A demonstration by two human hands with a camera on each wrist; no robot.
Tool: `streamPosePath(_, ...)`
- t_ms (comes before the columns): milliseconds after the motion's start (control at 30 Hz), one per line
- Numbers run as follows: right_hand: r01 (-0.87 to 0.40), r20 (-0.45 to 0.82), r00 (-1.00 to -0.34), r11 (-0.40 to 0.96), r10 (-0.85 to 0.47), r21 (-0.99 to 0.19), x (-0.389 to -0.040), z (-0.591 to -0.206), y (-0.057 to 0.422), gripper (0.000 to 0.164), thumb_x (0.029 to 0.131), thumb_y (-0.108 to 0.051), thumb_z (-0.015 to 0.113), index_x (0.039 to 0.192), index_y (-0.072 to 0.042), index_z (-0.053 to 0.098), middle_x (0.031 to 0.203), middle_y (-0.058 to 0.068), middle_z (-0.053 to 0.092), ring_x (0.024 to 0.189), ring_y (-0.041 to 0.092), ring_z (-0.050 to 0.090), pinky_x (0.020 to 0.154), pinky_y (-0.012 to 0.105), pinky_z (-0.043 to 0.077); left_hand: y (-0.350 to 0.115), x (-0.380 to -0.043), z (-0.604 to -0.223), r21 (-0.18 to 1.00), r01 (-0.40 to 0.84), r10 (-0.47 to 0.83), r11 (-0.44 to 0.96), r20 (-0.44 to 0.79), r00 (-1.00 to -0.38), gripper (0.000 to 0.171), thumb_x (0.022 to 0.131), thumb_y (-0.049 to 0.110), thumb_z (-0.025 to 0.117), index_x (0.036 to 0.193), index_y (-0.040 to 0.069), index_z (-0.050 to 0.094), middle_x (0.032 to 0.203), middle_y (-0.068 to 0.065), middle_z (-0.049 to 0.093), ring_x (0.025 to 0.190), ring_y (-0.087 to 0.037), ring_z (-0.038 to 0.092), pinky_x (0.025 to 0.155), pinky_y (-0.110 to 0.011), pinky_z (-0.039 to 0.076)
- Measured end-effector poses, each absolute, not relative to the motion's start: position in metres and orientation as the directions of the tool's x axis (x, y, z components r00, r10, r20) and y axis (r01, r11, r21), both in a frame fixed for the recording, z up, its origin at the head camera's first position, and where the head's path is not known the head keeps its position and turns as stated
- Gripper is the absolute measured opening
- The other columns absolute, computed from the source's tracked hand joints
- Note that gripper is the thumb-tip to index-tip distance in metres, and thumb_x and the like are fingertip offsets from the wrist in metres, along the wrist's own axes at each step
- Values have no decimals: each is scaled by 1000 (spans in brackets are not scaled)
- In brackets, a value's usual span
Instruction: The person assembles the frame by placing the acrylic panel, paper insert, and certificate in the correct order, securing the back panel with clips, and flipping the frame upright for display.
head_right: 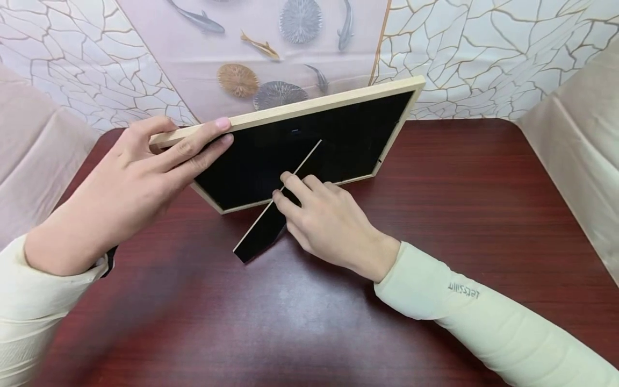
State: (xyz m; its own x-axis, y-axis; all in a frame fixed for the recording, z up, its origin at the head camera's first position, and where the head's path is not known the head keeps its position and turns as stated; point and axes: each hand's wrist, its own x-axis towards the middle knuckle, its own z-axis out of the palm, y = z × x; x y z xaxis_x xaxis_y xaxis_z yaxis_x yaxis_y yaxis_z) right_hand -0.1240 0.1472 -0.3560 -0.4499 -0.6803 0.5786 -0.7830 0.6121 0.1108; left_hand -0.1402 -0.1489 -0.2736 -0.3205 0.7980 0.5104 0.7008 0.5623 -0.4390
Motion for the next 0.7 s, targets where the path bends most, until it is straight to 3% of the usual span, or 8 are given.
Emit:
streamPosePath(233, -786, 574, -424, 599, -701, 151, -118, -361, 147, 36, 92, -9, 64, 126, -1, 71, 130, 20, 66, 91, 35, 65, 72, 42, 58, -156, -147, -285, -573, 589, 809, 570, 517, -280, 84, 96, -29, 41, 164, 23, 39, 167, 10, 41, 110, -29, 47, 79, -37, 43)
streamPosePath(433, -783, 574, -417, 599, -705, 166, -115, -362, 145, 36, 93, -11, 62, 126, -2, 70, 130, 18, 66, 91, 34, 65, 71, 41, 56, -162, -161, -292, -601, 545, 797, 585, 549, -251, 87, 96, -28, 44, 163, 28, 41, 165, 12, 43, 109, -27, 46, 76, -37, 41)
streamPosePath(600, -782, 572, -423, 602, -703, 161, -112, -356, 148, 40, 94, -13, 60, 131, -2, 68, 134, 19, 66, 99, 37, 67, 76, 45, 58, -162, -162, -300, -547, 574, 768, 610, 588, -255, 80, 99, -23, 44, 161, 28, 44, 165, 8, 45, 119, -29, 46, 86, -44, 45)
streamPosePath(700, -785, 633, -405, 606, -660, 130, -110, -345, 157, 40, 95, -12, 58, 133, 0, 67, 133, 22, 67, 104, 40, 67, 82, 52, 58, -157, -154, -306, -477, 599, 723, 643, 636, -270, 73, 101, -19, 44, 158, 26, 48, 164, 3, 48, 126, -32, 47, 97, -52, 44)
